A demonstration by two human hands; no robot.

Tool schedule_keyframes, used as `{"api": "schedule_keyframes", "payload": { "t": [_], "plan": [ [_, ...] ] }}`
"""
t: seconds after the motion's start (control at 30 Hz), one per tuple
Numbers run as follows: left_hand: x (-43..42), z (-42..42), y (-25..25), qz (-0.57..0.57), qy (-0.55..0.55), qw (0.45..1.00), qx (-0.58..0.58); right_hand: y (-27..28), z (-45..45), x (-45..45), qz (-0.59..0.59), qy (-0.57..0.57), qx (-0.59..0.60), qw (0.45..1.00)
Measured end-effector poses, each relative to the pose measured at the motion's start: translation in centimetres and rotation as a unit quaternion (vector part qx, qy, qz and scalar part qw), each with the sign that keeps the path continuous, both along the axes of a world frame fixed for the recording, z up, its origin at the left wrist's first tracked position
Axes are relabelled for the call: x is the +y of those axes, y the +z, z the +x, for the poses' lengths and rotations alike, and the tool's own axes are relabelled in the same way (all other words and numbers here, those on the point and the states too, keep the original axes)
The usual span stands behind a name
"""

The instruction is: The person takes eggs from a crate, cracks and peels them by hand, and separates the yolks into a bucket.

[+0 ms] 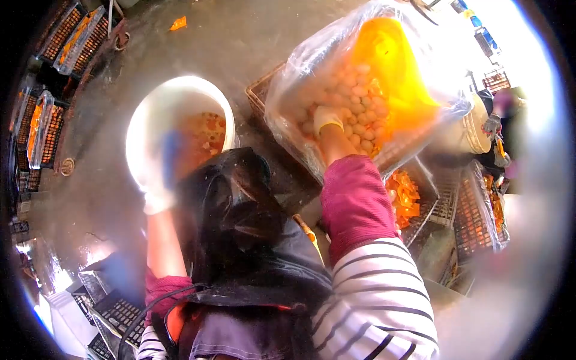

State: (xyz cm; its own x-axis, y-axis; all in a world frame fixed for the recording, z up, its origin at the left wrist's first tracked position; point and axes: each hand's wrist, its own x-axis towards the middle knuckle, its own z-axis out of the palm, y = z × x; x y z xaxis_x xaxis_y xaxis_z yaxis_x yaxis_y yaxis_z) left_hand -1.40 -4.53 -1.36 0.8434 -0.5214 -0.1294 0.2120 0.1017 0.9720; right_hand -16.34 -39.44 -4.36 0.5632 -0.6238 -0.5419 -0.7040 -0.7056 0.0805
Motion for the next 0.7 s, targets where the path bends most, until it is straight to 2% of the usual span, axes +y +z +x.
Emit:
{"api": "schedule_keyframes", "payload": {
  "t": [0.03, 0.1, 0.17, 0.23, 0.27, 0.3, 0.33, 0.4, 0.43, 0.47, 0.5, 0.57, 0.6, 0.67, 0.7],
  "plan": [
    [-0.4, -0.5, 0.2, 0.018, 0.003, 0.999, -0.029, -0.3, -0.4, -0.2, 0.011, -0.009, -0.014, 1.000],
    [-0.1, 0.5, -0.7, 0.135, -0.055, 0.975, -0.170, -0.4, -1.5, -0.5, 0.029, -0.024, -0.043, 0.998],
    [-0.4, 0.9, -1.6, 0.130, -0.073, 0.977, -0.155, 0.1, -2.6, -0.1, 0.054, -0.073, -0.095, 0.991],
    [-1.1, 0.3, -1.6, 0.003, -0.037, 0.999, 0.011, 1.2, -3.4, 1.2, 0.093, -0.182, -0.193, 0.960],
    [-1.1, -0.1, -0.6, 0.039, -0.024, 0.999, 0.021, 1.6, -3.0, 2.0, 0.119, -0.246, -0.252, 0.928],
    [-1.7, -1.1, 2.5, 0.077, -0.006, 0.996, 0.032, 1.1, -3.1, 1.2, 0.056, -0.054, -0.108, 0.991],
    [-1.7, -1.5, 4.3, 0.115, 0.014, 0.992, 0.044, 0.2, -3.0, 1.0, 0.172, -0.127, -0.183, 0.960],
    [-0.8, -0.7, 2.3, 0.093, -0.007, 0.995, -0.034, -0.9, -2.2, 0.8, 0.389, -0.262, -0.299, 0.831],
    [-1.4, -1.8, 4.2, 0.028, 0.048, 0.998, 0.043, 0.0, -1.7, 1.2, 0.484, -0.252, -0.350, 0.762],
    [-0.8, -1.9, 3.1, -0.081, 0.033, 0.995, 0.052, 0.7, -1.0, 2.1, 0.520, -0.230, -0.401, 0.718],
    [-0.8, -1.3, 1.7, -0.038, 0.027, 0.998, 0.050, 2.0, 0.1, 3.5, 0.558, -0.206, -0.446, 0.669],
    [-0.7, -0.8, 1.1, 0.032, 0.011, 0.998, 0.046, 6.4, 4.3, 8.4, 0.543, -0.129, -0.532, 0.637],
    [-0.9, 0.0, -1.4, 0.002, 0.015, 1.000, 0.026, 7.3, 5.9, 9.3, 0.544, -0.092, -0.562, 0.617],
    [-0.6, 0.2, -2.1, 0.024, 0.015, 0.999, 0.017, 4.8, 9.2, 11.0, 0.569, -0.152, -0.568, 0.575],
    [-0.3, 0.3, -2.5, 0.034, 0.011, 0.999, -0.036, 3.5, 10.8, 11.9, 0.580, -0.182, -0.571, 0.552]
  ]
}}
